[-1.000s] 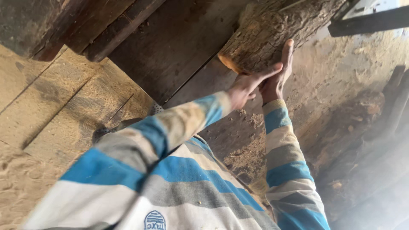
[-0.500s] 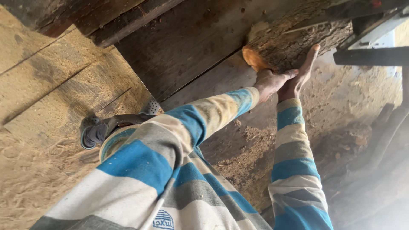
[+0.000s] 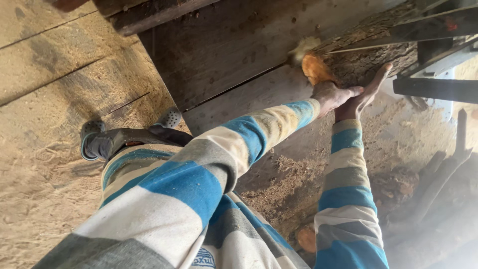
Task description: The person handles and positions a log and various pieces of wood on a horizontal bandsaw-like cutting machine, feeding them through the blade to create smaller segments.
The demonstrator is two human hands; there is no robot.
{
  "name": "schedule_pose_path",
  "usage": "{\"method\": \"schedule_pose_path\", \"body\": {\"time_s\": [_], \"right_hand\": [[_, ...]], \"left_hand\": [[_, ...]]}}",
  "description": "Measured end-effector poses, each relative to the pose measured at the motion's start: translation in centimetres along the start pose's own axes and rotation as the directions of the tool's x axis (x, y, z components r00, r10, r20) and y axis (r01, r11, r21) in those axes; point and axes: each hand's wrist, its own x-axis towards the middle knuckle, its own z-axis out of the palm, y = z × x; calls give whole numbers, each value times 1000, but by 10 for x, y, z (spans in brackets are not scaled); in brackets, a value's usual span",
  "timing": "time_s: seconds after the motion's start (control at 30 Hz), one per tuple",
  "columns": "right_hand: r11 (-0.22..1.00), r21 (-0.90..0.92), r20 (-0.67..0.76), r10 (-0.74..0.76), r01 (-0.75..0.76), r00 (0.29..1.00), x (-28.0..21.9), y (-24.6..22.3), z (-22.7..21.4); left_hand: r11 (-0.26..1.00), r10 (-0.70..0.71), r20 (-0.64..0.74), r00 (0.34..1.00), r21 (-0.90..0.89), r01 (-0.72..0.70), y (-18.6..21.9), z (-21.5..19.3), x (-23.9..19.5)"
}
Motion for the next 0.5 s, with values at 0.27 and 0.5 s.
{"method": "schedule_pose_path", "body": {"time_s": [0.27,0.5], "right_hand": [[992,-88,123,-83,95,989,55,19,-36],[955,-294,-193,-91,31,977,-6,52,-4]], "left_hand": [[981,127,-44,991,156,-119,8,14,38],[669,538,340,771,384,-636,-56,-132,-75]]}}
